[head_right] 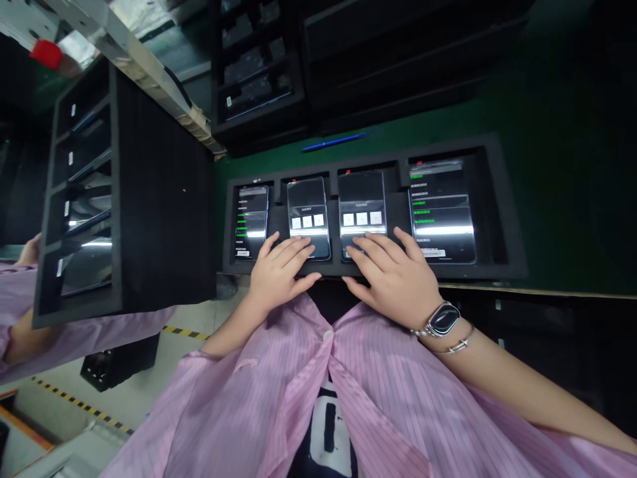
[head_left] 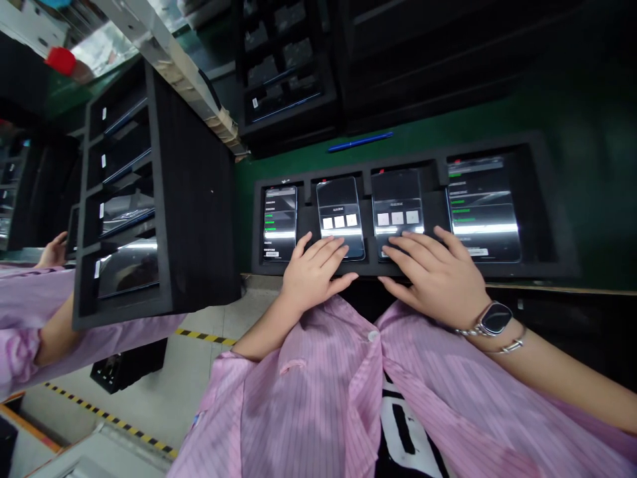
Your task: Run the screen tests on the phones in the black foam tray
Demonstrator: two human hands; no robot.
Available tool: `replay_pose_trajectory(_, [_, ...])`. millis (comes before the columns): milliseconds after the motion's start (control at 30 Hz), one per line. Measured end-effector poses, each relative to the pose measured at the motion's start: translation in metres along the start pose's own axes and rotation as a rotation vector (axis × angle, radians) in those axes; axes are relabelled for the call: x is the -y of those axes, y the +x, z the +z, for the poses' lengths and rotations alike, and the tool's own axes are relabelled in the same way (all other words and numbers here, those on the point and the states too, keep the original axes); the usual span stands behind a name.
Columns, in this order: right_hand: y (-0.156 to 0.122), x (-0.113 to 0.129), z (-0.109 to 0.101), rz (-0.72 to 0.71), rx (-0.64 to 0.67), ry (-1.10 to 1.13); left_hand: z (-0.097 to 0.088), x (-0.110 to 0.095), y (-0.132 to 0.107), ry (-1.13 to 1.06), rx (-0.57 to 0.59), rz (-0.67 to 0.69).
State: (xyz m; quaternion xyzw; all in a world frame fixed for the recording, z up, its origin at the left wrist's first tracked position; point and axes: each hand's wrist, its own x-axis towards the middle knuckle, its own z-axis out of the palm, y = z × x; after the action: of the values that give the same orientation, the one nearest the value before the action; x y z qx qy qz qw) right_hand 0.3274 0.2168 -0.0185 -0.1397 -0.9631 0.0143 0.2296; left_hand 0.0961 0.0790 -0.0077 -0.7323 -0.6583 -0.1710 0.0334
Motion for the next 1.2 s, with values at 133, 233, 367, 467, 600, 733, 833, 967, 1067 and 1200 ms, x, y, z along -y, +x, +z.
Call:
replay_pose_trajectory(133, [0.000,-0.001,0.001,0.010,0.009,0.006,0.001,0.001,0.001,0.011,-0.034,0.017])
replay_pose_trajectory(233, [-0.001,-0.001,0.002,0.019,0.007,0.010,0.002,0.001,0.001,0.000,-0.014,0.005])
replay_pose_trajectory(367, [-0.001,0.000,0.001,0.028,0.013,0.023,-0.001,0.000,0.002,-0.040,0.016,-0.018])
replay_pose_trajectory(467, [0.002,-0.003,-0.004,0.062,0.030,0.107,-0.009,0.002,0.004,-0.071,-0.001,-0.076])
replay_pose_trajectory(600, [0.011,-0.008,-0.003,0.148,-0.016,0.175,-0.010,0.013,0.012,-0.008,-0.050,-0.275])
replay_pose_trajectory(733, [0.021,-0.008,0.006,0.181,0.037,0.147,-0.001,0.021,0.020,0.009,0.014,-0.350])
replay_pose_trajectory(833, [0.017,-0.012,0.001,0.219,0.000,0.174,-0.004,0.023,0.015,0.005,-0.019,-0.339])
replay_pose_trajectory(967, [-0.012,-0.032,-0.021,0.296,-0.131,0.098,-0.025,0.031,-0.011,-0.035,-0.202,-0.358])
replay_pose_trajectory(1067, [-0.041,-0.049,-0.030,0.430,-0.135,0.027,-0.038,0.042,-0.037,-0.020,-0.233,-0.392])
replay_pose_trajectory(1200, [-0.067,-0.063,-0.025,0.519,-0.080,-0.029,-0.040,0.058,-0.062,-0.008,-0.181,-0.491])
